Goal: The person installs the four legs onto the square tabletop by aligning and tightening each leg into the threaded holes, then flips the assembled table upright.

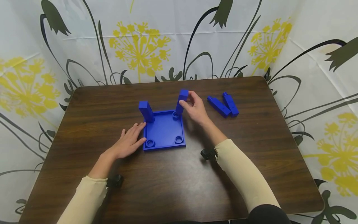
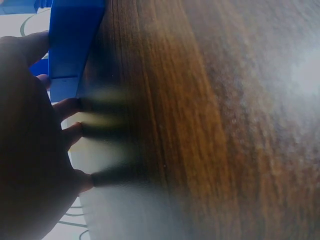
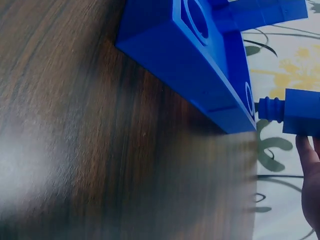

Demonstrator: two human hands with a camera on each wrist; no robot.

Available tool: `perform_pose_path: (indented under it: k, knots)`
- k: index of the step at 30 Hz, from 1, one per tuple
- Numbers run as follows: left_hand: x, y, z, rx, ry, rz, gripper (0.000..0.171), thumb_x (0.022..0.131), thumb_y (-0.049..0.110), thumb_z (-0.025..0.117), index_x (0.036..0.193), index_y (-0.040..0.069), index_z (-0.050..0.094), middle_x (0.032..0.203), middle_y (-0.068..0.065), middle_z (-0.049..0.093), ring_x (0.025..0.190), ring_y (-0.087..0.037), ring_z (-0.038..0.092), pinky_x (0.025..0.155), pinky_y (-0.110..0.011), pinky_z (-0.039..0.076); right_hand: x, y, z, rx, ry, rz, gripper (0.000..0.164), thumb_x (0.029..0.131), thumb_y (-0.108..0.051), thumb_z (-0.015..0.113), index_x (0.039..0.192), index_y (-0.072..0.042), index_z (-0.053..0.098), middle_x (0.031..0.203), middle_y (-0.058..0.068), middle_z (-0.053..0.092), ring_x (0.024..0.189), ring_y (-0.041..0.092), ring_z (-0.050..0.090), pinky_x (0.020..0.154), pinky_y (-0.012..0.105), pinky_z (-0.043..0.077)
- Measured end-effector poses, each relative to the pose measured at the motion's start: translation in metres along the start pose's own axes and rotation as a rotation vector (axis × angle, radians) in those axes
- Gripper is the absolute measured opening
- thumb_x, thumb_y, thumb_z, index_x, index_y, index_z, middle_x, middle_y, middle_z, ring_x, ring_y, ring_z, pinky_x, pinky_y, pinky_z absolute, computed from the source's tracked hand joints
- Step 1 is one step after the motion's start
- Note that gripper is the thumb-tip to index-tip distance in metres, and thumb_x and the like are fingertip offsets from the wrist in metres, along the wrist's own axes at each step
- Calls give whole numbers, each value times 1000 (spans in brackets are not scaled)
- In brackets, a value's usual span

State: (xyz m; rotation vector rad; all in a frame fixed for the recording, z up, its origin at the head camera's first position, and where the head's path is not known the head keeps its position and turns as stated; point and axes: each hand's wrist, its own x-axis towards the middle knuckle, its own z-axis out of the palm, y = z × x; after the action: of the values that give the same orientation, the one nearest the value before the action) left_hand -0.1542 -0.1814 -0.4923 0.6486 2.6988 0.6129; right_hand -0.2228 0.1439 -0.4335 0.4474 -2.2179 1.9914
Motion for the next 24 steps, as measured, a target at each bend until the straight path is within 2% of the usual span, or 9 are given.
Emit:
perform_pose_path:
  k: [6,11,15,19,24]
  knots:
    - [-1,1,0,-6,9,0,68,104,50,36,159,22,10,163,-11,14,149,-32,6,108,-70,-1,6,20,9,-62,-45,6,32,93,1,64,121,11,53,110,25,62,100,29,61,85,32,50]
    - [-1,1,-1,-3,6,-3,67,104,47,38,159,22,10,163,-11,14,149,-32,5,108,-70,-1,8,31,12,-101,-90,14,32,93,-5,67,121,5,55,110,20,62,102,28,61,88,37,50]
    - [-1,2,-1,-8,5,-2,67,104,47,38,160,22,9,163,-11,14,149,-32,5,108,-70,-2,7,33,13,-128,-135,9,33,93,-6,67,122,3,55,111,19,61,104,29,60,94,43,49]
    - [-1,1,-1,-13,10,4,67,104,47,38,159,21,10,163,-13,14,149,-34,6,107,-71,-1,8,32,13,-156,-166,17,36,93,-6,67,126,1,54,112,18,61,103,28,59,95,44,48]
    - [-1,1,0,-12,16,7,67,104,47,39,159,21,11,163,-13,15,149,-34,7,107,-71,-1,9,15,12,-122,-223,35,47,90,2,66,134,3,49,118,23,61,106,35,58,95,52,46]
